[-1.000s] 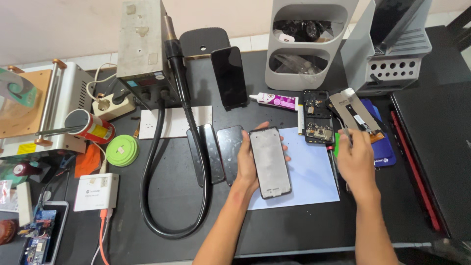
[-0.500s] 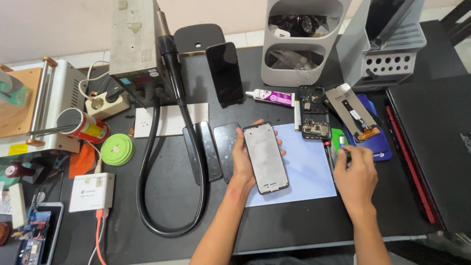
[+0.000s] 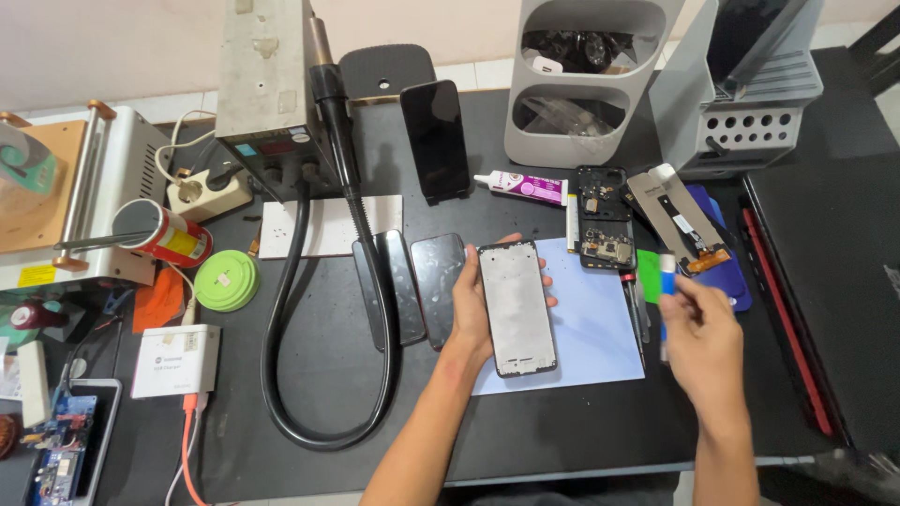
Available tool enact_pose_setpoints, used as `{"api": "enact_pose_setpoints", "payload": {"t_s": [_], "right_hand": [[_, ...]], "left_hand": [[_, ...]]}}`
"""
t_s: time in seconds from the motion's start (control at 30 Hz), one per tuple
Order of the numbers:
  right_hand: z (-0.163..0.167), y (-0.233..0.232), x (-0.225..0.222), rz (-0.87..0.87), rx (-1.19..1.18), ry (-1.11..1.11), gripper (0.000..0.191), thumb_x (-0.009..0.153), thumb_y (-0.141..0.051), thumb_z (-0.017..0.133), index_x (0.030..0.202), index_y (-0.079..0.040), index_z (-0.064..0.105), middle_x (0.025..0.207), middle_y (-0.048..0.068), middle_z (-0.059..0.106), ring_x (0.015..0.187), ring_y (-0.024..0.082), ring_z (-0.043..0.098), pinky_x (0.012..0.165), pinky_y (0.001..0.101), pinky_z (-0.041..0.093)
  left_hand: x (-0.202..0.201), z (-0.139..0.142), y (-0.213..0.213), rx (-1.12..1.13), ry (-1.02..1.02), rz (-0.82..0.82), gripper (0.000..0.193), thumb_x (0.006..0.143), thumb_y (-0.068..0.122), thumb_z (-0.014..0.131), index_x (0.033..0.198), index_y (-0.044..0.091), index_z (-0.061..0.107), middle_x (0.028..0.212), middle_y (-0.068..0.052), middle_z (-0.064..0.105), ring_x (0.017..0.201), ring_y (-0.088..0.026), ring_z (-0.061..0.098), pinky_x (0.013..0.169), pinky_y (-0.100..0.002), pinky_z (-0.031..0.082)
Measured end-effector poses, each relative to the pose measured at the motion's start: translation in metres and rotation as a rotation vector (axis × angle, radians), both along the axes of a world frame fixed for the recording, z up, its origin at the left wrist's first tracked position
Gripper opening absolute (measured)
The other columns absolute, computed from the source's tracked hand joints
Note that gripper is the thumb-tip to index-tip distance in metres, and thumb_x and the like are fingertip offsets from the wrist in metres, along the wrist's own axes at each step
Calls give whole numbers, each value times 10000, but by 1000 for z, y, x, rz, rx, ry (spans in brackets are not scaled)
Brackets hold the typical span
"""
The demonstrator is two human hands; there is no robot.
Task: The person uses a metal prying tool to carefully separate the screen assembly from the smartphone frame. They work along the edges of the device, applying pressure to release adhesive bonds while holding the phone steady.
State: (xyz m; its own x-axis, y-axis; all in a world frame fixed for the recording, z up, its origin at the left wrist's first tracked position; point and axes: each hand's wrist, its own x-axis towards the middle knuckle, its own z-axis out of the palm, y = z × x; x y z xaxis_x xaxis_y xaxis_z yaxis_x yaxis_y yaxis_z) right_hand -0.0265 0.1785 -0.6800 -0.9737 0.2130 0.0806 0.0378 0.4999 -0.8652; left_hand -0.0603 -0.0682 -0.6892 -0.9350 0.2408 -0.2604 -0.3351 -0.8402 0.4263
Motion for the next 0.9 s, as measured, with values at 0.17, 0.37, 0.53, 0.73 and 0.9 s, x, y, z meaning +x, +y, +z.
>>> {"api": "enact_pose_setpoints", "payload": {"t_s": [0.17,0.37,0.53,0.73,0.9], "right_hand": [[30,-38,-16,403,-757,26,179,955,-61,644,1090,-38,529,939,83,589,738,154,617,576,314,555],[45,-97,-62,503,-576,140,190,938,7,679,1020,-12,509,840,79,616,632,107,582,557,264,503],[48,-105,-67,451,-526,19,94,944,-39,671,1023,11,657,744,72,651,567,98,601,487,243,483],[34,-97,-46,465,-426,197,67,975,-21,667,1013,34,659,851,51,649,638,88,611,549,238,500],[23,-95,-40,472,-376,204,90,947,-16,682,1012,45,672,876,64,654,646,84,655,495,239,523]], "left_hand": [[0,6,-1,20,27,-56,759,1057,663,217,1466,74,467,1127,-221,646,954,-353,680,791,-535,605],[-3,15,-6,-54,-13,-101,821,1013,706,183,1410,62,501,1077,-213,685,887,-350,701,751,-515,612],[-3,15,-3,-76,167,-195,960,1069,764,139,1373,-50,547,1012,-229,682,882,-356,714,793,-474,618],[0,12,-5,-146,32,-178,868,1026,741,187,1394,40,544,1061,-209,698,827,-337,712,733,-467,613],[2,9,-8,-117,30,-186,856,1025,738,189,1383,52,553,1078,-202,703,810,-330,718,731,-456,617]]}}
